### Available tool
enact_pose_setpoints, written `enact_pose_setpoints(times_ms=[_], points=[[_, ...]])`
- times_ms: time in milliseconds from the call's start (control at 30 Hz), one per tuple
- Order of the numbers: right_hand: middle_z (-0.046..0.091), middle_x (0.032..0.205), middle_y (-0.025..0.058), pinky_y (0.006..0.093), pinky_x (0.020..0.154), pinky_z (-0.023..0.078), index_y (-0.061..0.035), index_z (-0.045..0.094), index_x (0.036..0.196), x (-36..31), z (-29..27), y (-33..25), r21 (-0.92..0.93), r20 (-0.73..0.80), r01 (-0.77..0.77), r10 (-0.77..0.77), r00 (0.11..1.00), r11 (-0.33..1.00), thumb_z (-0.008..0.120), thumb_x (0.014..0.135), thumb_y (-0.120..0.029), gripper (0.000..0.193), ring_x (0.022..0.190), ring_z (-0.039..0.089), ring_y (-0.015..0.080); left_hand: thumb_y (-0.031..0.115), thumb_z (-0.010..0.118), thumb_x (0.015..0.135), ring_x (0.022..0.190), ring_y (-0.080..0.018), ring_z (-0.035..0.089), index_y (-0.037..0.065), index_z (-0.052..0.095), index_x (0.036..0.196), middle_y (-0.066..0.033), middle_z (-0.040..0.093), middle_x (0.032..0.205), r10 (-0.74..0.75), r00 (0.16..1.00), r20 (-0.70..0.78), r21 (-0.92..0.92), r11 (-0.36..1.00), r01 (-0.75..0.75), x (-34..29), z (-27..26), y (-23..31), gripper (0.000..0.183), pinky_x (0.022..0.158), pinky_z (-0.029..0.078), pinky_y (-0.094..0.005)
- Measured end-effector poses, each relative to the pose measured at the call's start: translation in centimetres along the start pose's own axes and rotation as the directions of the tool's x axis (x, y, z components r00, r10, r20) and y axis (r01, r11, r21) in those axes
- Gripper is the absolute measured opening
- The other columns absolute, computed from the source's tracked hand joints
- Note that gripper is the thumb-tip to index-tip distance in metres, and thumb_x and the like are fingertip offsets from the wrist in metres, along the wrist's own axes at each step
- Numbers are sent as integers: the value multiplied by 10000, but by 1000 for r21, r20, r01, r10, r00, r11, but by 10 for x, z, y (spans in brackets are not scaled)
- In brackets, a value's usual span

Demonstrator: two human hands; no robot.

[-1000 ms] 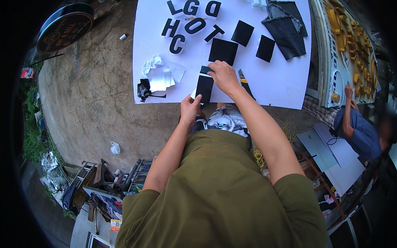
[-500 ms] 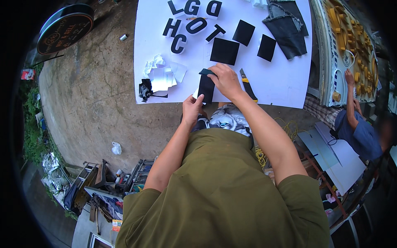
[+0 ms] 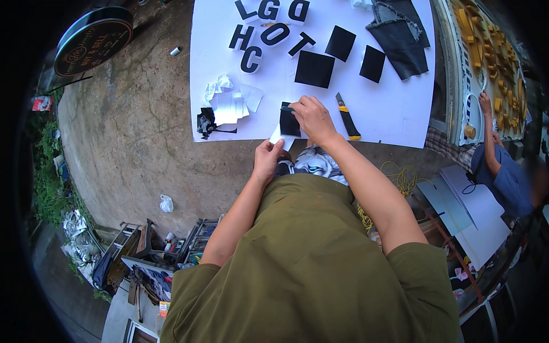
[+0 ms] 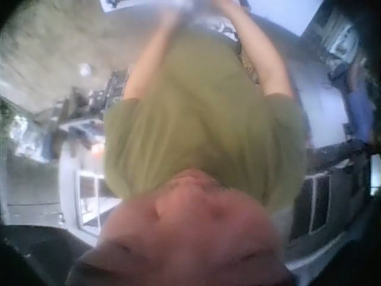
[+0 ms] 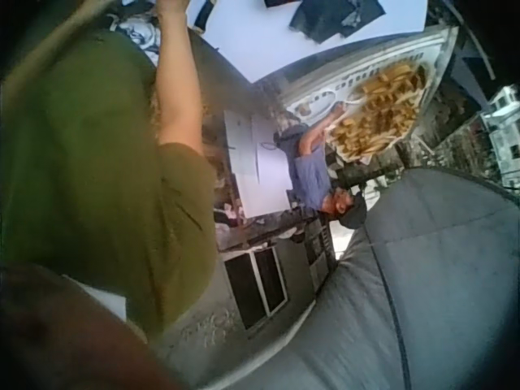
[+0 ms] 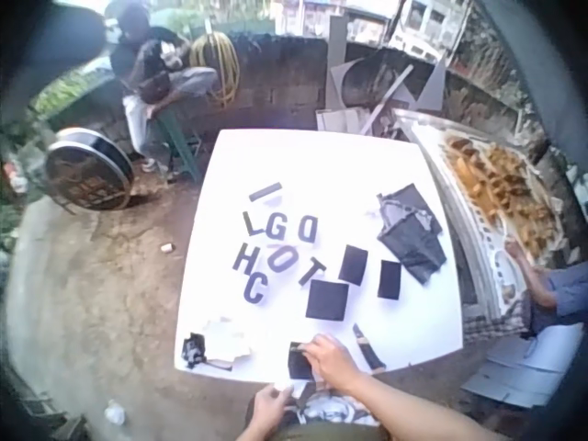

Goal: Applying black adhesive vinyl film to the surface of 3D letters for sign fabrication.

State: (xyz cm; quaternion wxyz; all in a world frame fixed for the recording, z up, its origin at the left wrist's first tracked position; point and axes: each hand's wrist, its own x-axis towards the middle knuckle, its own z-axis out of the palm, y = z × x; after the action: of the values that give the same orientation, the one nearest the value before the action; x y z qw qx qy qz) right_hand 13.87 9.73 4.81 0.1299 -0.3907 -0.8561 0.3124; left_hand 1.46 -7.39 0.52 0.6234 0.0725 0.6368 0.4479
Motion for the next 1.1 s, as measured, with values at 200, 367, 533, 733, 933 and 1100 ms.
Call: enact_pose_setpoints(times_ms=[200,367,533,733,933,1100], points=[[618,902,66,394,827,521,-84,721,989,-2,2,0,-3,-6,-11,11,1000,1000,724,824,-51,168,899,612,278,253,709,955,827,-76,592,4,685,1082,-6,684,943,-100,994,37,-30,994,101,-45,-30,11,281,758,477,-243],[615,916,95,407,839,504,-59,710,1030,-4,2,0,12,23,-29,29,999,1000,702,851,-43,180,934,603,295,243,666,981,882,-100,600,-22,675,1149,-26,684,1007,17,997,-81,-10,1000,-17,-68,-65,58,314,814,480,-261],[610,914,95,404,832,503,-62,707,1029,-5,0,-1,2,2,-19,19,1000,1000,701,849,-40,182,931,601,294,269,653,986,935,-159,637,-45,646,1144,-79,688,1039,267,935,-234,116,962,-246,-14,-100,123,352,871,501,-320],[606,904,95,403,824,501,-63,709,1025,-4,2,-3,-17,-10,-10,10,1000,1000,703,838,-31,190,918,597,294,203,747,866,1037,-311,582,-67,517,1213,-200,563,1169,901,372,-224,974,198,107,32,-78,130,497,875,498,-396],[608,902,92,403,822,501,-62,712,1018,-6,1,-5,-41,-13,14,-15,1000,999,701,836,-26,185,908,599,292,90,722,884,978,-292,670,20,642,1099,-169,662,1067,586,732,347,673,388,-630,62,3,129,239,831,533,-387],[609,902,91,404,818,500,-62,717,1015,-7,2,-6,-62,1,34,-34,999,997,703,836,-28,183,903,601,293,111,799,814,903,-276,725,6,667,1161,-177,715,1123,232,892,388,723,523,-451,111,18,118,386,795,573,-368]])
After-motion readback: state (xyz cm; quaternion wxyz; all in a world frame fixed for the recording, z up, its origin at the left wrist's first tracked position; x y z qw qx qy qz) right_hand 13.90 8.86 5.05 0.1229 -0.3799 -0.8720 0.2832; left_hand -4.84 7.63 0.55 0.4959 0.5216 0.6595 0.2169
